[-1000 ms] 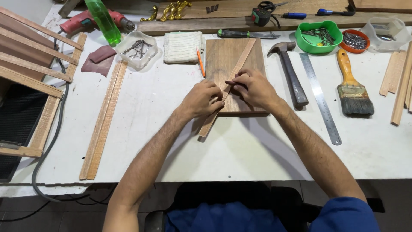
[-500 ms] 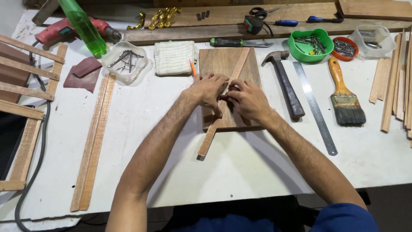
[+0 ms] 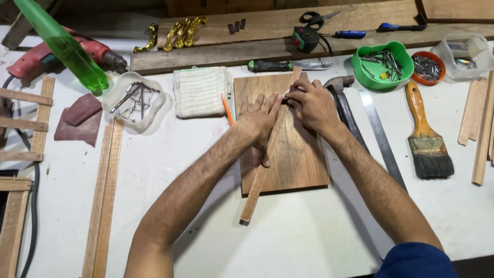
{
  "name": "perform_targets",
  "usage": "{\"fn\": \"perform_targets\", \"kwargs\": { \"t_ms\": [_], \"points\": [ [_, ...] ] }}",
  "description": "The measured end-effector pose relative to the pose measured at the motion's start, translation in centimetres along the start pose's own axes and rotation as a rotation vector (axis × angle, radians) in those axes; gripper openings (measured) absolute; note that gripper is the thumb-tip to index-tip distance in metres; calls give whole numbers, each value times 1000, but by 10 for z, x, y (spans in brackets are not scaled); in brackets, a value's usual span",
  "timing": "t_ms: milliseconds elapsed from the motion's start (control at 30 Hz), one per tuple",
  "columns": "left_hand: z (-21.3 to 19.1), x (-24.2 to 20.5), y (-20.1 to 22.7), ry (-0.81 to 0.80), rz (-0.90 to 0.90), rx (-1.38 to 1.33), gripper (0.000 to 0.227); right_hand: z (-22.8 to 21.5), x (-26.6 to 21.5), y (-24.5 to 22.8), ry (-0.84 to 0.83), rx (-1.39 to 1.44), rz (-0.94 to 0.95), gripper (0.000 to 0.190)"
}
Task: Measure and mark a wooden piece using a pencil and a ruler.
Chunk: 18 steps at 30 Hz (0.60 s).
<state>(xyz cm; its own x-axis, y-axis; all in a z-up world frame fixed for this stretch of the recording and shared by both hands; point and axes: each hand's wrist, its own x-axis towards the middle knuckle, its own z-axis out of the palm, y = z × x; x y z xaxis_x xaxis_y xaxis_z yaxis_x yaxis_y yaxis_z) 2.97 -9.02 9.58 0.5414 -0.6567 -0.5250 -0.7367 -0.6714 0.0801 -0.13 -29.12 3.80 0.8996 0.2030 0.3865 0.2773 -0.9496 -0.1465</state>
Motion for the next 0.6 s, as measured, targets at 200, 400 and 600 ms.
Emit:
{"fn": "perform_targets", "kwargs": {
  "t_ms": [200, 400, 600],
  "points": [
    [1, 23, -6, -8, 56, 15, 182, 6, 19, 16, 58, -18, 4, 17],
    [4, 36, -10, 2, 50, 12, 181, 9, 34, 22, 80, 20, 69, 14],
    [-2, 11, -9, -4, 58, 68, 178, 12, 20, 15, 85, 117, 61, 20]
  ]
}}
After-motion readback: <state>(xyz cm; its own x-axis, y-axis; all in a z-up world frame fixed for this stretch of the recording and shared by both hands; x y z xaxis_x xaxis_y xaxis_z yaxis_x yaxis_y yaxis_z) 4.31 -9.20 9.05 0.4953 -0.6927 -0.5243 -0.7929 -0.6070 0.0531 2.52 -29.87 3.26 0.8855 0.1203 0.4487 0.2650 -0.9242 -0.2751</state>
